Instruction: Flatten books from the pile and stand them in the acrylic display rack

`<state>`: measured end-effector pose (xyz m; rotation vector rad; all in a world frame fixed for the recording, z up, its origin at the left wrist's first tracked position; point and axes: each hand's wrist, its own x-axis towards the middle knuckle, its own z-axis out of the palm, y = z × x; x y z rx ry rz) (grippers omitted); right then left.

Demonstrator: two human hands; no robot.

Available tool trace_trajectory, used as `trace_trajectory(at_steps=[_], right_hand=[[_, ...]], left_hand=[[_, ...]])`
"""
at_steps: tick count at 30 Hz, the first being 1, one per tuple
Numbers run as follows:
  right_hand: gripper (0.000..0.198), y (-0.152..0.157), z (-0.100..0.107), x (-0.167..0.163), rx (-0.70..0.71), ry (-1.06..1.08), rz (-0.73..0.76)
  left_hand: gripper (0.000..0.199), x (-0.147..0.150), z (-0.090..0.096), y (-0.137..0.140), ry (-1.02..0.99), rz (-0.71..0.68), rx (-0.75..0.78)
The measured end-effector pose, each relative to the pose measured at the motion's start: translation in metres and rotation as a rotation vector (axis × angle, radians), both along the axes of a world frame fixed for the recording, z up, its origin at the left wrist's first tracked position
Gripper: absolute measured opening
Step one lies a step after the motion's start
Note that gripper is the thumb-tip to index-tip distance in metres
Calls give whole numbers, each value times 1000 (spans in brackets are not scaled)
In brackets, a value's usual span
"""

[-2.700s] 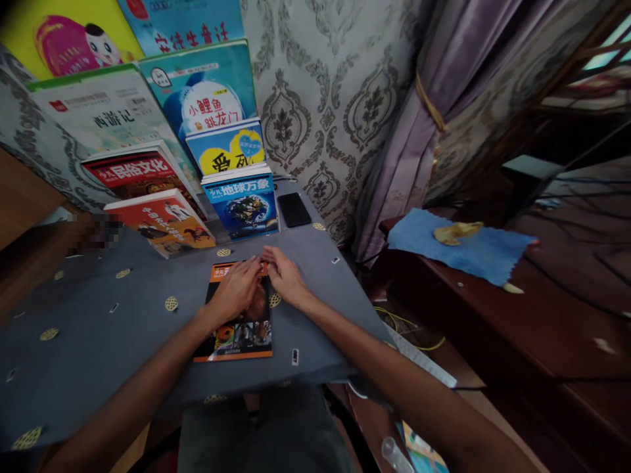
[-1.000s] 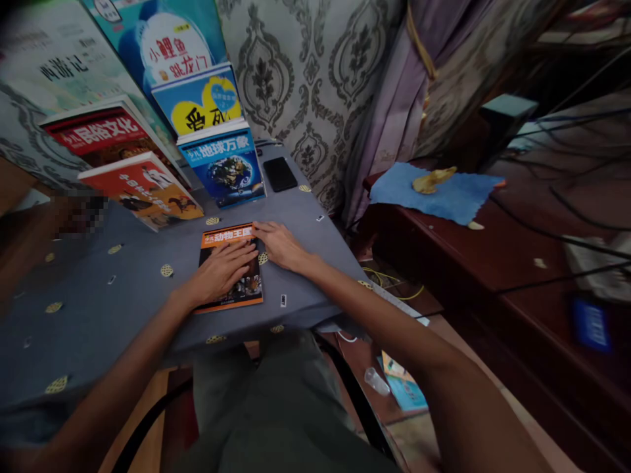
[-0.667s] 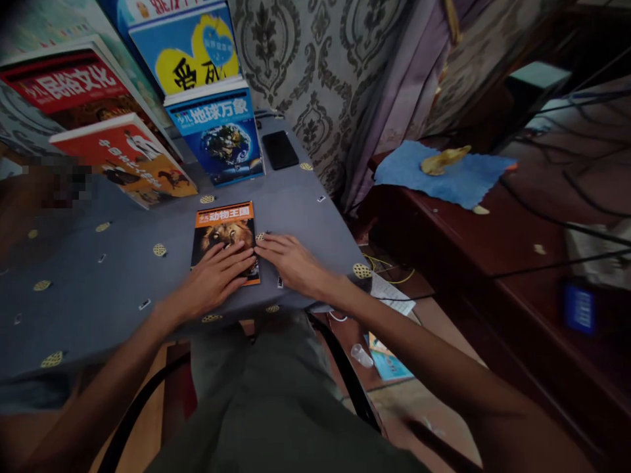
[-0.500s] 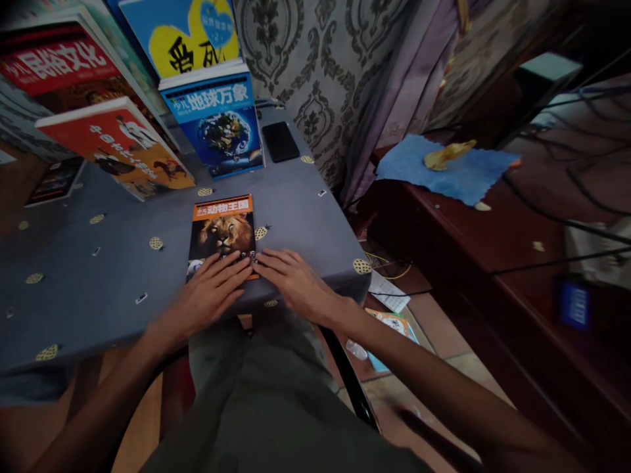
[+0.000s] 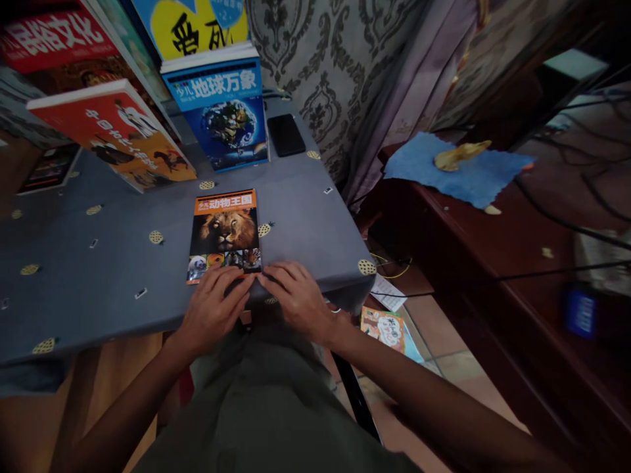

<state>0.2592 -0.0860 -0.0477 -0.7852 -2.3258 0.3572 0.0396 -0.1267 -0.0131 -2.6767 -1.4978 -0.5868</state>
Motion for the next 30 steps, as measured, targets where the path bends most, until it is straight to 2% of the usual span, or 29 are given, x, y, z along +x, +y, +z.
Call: trace_trajectory(at_steps=[9, 15, 22, 30], right_hand=[[51, 1, 5, -2, 133, 13, 9], [52, 0, 10, -5, 191, -12, 13], [56, 0, 10, -3, 152, 27, 17], [48, 12, 16, 1, 73, 82, 59]], left_hand=[[34, 3, 2, -3, 18, 5, 106], [32, 2, 6, -4, 28, 3, 83], [33, 8, 3, -3, 75, 34, 113], [34, 13, 12, -5, 57, 54, 17]])
